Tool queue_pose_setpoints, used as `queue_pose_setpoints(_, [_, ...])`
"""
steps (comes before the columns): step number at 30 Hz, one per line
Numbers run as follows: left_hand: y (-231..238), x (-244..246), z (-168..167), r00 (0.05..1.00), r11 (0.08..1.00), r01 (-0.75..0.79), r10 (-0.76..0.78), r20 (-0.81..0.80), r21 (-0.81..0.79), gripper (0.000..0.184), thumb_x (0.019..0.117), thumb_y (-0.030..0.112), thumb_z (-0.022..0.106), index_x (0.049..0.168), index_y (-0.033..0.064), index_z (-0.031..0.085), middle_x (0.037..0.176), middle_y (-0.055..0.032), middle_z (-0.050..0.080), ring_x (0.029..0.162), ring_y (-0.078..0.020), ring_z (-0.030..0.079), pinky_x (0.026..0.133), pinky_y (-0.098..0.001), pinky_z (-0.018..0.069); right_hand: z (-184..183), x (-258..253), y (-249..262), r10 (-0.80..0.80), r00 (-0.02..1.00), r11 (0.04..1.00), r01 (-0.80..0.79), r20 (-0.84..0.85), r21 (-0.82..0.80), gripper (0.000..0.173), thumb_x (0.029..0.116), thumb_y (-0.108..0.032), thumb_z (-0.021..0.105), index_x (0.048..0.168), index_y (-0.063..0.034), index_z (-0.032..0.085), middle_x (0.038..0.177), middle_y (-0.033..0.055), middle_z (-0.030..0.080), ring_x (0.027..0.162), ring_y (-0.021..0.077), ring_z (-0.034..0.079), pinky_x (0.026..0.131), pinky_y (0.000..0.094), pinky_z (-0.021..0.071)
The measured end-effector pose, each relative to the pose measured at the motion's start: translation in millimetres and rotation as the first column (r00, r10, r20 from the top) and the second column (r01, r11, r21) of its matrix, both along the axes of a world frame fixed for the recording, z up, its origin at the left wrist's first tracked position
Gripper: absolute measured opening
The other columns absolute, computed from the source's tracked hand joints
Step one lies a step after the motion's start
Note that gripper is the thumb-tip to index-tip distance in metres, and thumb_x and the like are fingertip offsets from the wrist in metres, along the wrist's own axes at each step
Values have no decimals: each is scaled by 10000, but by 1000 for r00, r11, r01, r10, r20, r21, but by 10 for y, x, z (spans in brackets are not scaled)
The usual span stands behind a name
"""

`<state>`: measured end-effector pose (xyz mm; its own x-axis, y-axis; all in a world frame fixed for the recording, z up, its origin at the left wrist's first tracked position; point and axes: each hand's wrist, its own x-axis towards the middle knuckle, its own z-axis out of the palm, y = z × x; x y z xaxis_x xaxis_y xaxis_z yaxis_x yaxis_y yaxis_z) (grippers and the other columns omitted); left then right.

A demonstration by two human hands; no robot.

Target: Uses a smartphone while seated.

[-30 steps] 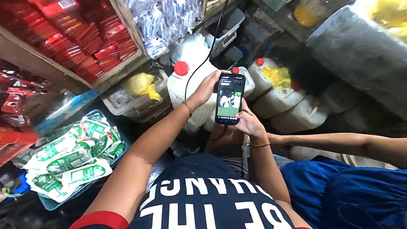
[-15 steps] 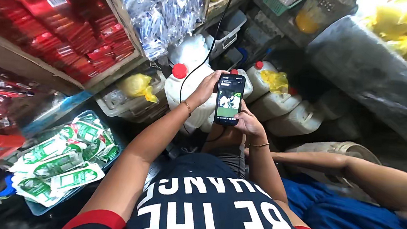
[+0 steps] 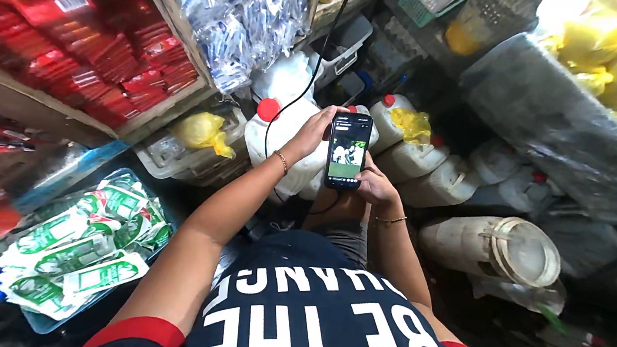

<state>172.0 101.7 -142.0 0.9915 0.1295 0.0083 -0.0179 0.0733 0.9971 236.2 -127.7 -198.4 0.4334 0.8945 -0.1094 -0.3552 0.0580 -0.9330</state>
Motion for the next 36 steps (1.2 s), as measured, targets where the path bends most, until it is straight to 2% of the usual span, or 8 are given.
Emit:
queue_pose_setpoints(3, [-59, 17, 21, 1000, 1000, -3, 3, -10, -7, 546, 1134, 288, 138, 1407, 23, 530, 1266, -164, 640, 1078, -186, 650, 941, -365, 526, -48, 5, -48, -1, 1000, 1000, 2, -24, 22, 751, 863, -98, 562, 1539, -268, 284, 1286, -9, 642, 1129, 126, 650, 932, 362, 569])
queue_pose_setpoints(7, [-88, 56, -129, 998, 1000, 5, -6, 55, 23, 564, 1127, 307, 118, 1392, 35, 536, 1229, -128, 656, 1052, -137, 668, 914, -316, 555, -65, -8, -98, 7, 1000, 1000, -7, -10, 10, 763, 865, -110, 564, 1546, -280, 267, 1298, -9, 635, 1140, 131, 645, 943, 366, 564])
queue_pose_setpoints(12, [-157, 10, -138, 995, 999, 23, -26, 95, 36, 565, 1125, 297, 117, 1380, 20, 539, 1222, -128, 662, 1068, -138, 670, 934, -318, 558, -57, -65, -176, 28, 999, 998, -27, -23, 58, 696, 886, -127, 571, 1516, -293, 327, 1267, -34, 657, 1119, 112, 656, 933, 353, 570])
queue_pose_setpoints(17, [-236, -106, -13, 999, 999, 17, -18, 35, 27, 560, 1134, 310, 140, 1410, 26, 536, 1310, -153, 635, 1139, -185, 653, 983, -373, 536, -71, -131, -227, 50, 998, 992, -44, -45, 117, 669, 917, -113, 557, 1514, -296, 318, 1303, -34, 635, 1165, 124, 636, 971, 365, 557])
queue_pose_setpoints(21, [-246, -124, -59, 997, 996, 12, -20, 79, 90, 570, 1124, 302, 120, 1397, 29, 540, 1245, -124, 659, 1068, -133, 669, 941, -328, 556, -132, -153, -242, 55, 995, 987, -42, -79, 158, 671, 916, -96, 550, 1505, -319, 319, 1302, -20, 636, 1159, 148, 644, 957, 388, 565])
queue_pose_setpoints(36, [-396, -266, -74, 997, 997, 36, -40, 61, 75, 575, 1121, 308, 118, 1400, 33, 540, 1234, -123, 666, 1047, -141, 676, 920, -328, 559, -180, -363, -397, 36, 993, 982, -14, -115, 186, 663, 929, -92, 545, 1509, -318, 318, 1297, -15, 642, 1149, 152, 654, 949, 382, 573])
